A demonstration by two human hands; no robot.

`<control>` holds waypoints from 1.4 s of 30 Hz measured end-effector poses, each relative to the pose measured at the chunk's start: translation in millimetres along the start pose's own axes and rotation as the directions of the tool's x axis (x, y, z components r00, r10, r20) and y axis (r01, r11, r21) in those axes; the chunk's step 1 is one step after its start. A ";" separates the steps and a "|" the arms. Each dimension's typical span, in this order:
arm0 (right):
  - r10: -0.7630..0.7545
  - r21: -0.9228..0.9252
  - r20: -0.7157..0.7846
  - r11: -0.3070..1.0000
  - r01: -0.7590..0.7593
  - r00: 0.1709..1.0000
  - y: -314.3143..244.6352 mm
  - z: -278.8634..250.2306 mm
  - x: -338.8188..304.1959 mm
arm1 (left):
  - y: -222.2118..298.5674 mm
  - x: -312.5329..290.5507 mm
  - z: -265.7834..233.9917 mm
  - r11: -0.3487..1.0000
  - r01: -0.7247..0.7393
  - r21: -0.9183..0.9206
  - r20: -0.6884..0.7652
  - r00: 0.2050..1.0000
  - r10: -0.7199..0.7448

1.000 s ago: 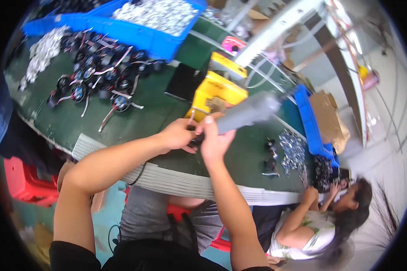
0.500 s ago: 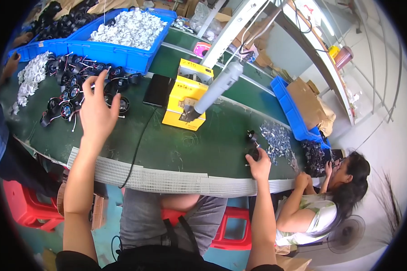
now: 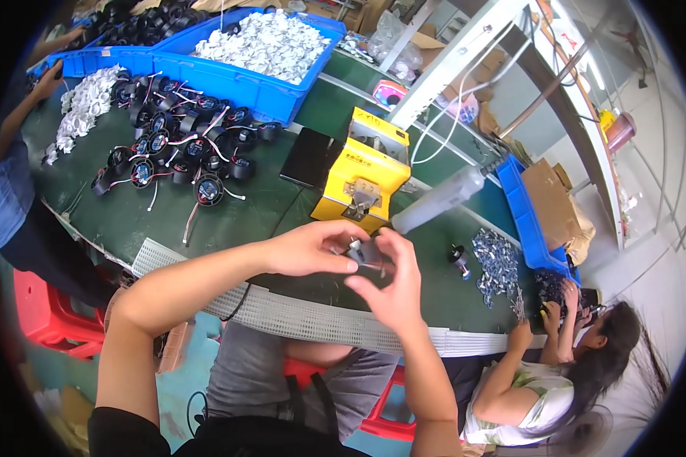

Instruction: The person assembles small electronic cooling fans by securing their plastic housings and internal wiring components with screws, using an electric screwdriver.

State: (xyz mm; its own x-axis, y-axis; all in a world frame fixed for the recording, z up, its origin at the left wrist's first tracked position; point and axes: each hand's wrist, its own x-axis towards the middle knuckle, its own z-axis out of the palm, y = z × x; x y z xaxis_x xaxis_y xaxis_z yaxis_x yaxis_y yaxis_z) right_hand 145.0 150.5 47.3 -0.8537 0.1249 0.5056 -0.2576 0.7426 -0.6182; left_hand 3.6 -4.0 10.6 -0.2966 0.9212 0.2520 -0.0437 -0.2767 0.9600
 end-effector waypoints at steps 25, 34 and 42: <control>0.207 0.646 0.071 0.736 -0.203 0.976 50.0 34.3 -0.4 | -11.0 -1.9 -13.1 0.737 0.139 -0.662 -0.017 0.979 -0.201; 0.209 0.361 -0.118 0.920 -0.154 0.971 50.5 37.9 -4.8 | -16.8 0.7 -13.0 0.761 0.178 -0.623 -0.041 0.965 -0.259; 0.097 0.283 -0.082 0.957 -0.070 0.992 47.8 35.4 -4.0 | -17.1 0.1 -13.0 0.765 0.200 -0.612 -0.041 0.958 -0.283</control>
State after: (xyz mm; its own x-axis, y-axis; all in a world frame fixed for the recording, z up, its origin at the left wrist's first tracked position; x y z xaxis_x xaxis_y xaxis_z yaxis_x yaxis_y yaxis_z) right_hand 120.1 162.1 -5.5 -0.8345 0.2502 0.4909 -0.3144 0.5156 -0.7971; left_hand -8.1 -2.7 -7.4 -0.3106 0.9499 -0.0351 -0.6767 -0.1950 0.7099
